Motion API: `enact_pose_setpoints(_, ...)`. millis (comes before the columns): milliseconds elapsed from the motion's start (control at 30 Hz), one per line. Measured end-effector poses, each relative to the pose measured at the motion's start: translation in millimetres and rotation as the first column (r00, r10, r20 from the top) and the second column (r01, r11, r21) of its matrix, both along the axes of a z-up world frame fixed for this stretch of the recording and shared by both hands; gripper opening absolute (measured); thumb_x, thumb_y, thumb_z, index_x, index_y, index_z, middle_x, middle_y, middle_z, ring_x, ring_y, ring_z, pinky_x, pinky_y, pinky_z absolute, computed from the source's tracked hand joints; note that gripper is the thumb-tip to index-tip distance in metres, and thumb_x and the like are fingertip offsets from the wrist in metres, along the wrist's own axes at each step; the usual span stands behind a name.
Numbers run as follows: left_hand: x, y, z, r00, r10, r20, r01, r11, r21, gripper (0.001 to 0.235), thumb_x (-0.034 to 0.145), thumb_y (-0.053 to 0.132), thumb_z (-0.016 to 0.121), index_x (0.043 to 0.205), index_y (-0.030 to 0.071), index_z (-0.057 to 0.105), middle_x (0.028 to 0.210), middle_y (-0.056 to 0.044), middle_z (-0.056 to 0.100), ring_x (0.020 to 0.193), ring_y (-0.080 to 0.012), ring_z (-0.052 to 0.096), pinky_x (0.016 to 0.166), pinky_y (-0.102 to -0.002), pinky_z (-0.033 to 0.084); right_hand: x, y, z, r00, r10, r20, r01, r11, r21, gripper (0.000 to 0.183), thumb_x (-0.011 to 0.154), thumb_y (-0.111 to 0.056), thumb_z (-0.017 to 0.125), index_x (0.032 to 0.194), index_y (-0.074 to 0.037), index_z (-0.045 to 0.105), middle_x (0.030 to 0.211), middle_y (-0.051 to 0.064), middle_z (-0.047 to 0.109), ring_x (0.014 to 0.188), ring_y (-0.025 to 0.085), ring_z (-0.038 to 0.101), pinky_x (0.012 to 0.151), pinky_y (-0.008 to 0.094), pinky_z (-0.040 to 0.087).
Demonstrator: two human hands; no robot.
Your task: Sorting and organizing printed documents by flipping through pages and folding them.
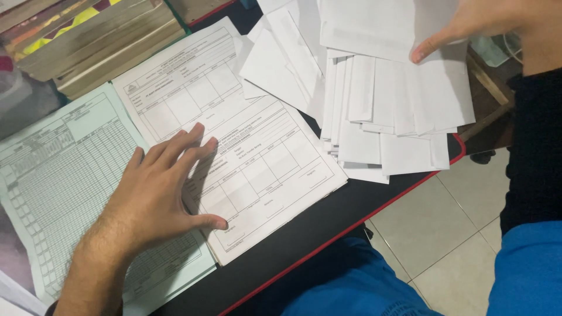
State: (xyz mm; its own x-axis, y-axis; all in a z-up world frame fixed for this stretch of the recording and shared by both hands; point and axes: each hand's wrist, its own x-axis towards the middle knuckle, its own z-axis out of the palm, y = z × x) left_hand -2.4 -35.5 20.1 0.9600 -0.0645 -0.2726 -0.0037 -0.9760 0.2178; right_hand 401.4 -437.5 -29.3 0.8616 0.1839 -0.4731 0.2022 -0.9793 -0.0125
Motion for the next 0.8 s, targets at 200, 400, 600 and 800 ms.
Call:
enact_pose_setpoints(200,-0.1,3.0,-2.8,1.0,-0.017,-0.018,0.017,1.0,0.008,0.133,0.049,0.083,0.093,0.154,0.024,0.037,0.172,-0.001,0.021,0.152,-0.0322,0.024,0.112,-0.071,0.02,-30.3,15.5,42.8,0.997,0.071,0.005,-0.07,0.981,0.18,0.107,0.07,-0.045,0.075,0.153,-0.007,0.018,0.157,0.017,0.023,0.143,0.041,0.03,0.117,0.055,0.03)
enact_pose_setpoints(400,-0.7,2.2,0.2,0.998,0.004,-0.064,-0.005,1.0,-0.017,0.138,0.053,0.079,0.094,0.161,0.026,0.027,0.172,-0.001,0.014,0.152,-0.0337,0.018,0.114,-0.072,0.013,-67.5,4.0,88.1,0.998,0.057,0.015,-0.058,0.897,0.438,0.053,0.101,-0.031,0.066,0.127,0.005,0.037,0.126,0.023,0.043,0.119,0.042,0.05,0.107,0.056,0.043)
enact_pose_setpoints(600,-6.2,7.7,-2.2,0.999,0.012,0.04,-0.008,0.996,-0.09,0.115,0.067,0.081,0.078,0.157,0.022,0.037,0.169,-0.006,0.024,0.15,-0.035,0.024,0.106,-0.084,0.011,-139.1,58.4,101.1,0.994,0.112,-0.015,-0.078,0.776,0.626,0.038,0.126,-0.019,0.059,0.105,0.013,0.054,0.1,0.027,0.061,0.1,0.041,0.066,0.099,0.056,0.054)
enact_pose_setpoints(800,-17.9,32.9,16.0,0.881,0.148,0.449,0.095,0.875,-0.475,0.046,0.113,0.028,0.041,0.14,-0.008,0.052,0.129,-0.022,0.067,0.111,-0.0325,0.065,0.093,-0.042,0.047,-243.2,141.2,75.7,0.811,0.421,-0.408,0.211,0.44,0.873,0.015,0.098,-0.008,0.068,0.104,-0.001,0.056,0.082,0.005,0.056,0.062,0.011,0.052,0.056,0.018,0.042)
